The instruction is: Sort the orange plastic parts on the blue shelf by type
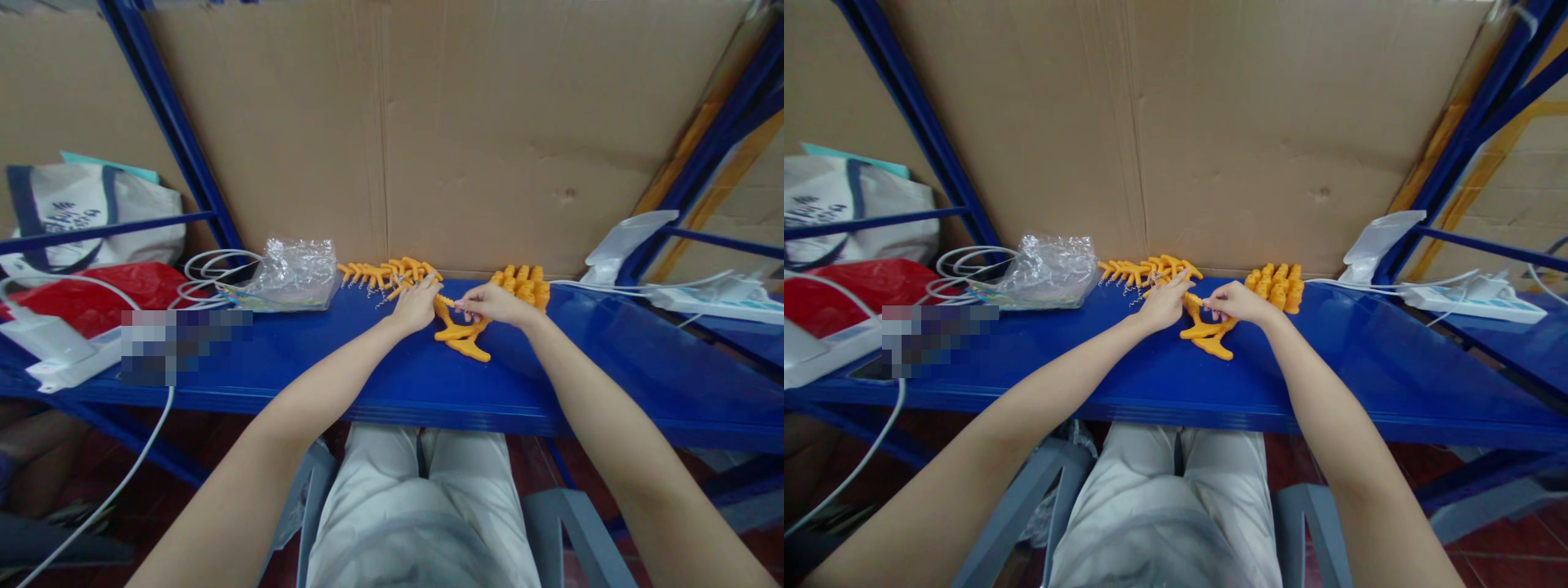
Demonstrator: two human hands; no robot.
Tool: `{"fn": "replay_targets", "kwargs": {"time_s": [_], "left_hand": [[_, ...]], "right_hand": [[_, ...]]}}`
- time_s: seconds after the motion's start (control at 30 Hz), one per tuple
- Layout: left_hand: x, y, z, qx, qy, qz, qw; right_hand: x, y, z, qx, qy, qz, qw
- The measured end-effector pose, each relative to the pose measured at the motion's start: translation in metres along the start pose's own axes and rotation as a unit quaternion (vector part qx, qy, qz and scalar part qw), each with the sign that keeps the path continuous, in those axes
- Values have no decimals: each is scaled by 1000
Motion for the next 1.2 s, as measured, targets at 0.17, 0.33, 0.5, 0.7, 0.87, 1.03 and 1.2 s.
{"fn": "replay_targets", "kwargs": {"time_s": [0.17,0.33,0.5,0.7,0.87,1.03,1.2], "left_hand": [[10,8,-1,23,-48,-3,999],[19,14,0,57,-85,8,995],[31,24,4,99,-111,13,989],[41,25,7,101,-148,22,983],[37,25,6,113,-140,34,983],[32,21,3,112,-132,44,984],[31,17,1,107,-137,63,983]], "right_hand": [[6,-4,4,-55,-27,-85,995],[6,-20,6,-120,-34,-149,981],[6,-17,0,-89,-28,-249,964],[15,-13,-5,-34,-80,-335,938],[14,-16,-4,-18,-98,-353,930],[17,-16,-7,-16,-93,-354,931],[21,-16,-9,-8,-100,-341,935]]}}
Point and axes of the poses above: each hand's wrist, its own z-axis away from the middle knuckle, its own y-axis out of the back of the hand, x = y × z, the point moved 9 cm from there along -z, towards the middle knuckle, and after that the axes turned 9 degrees about -y, right-handed, at the moved point
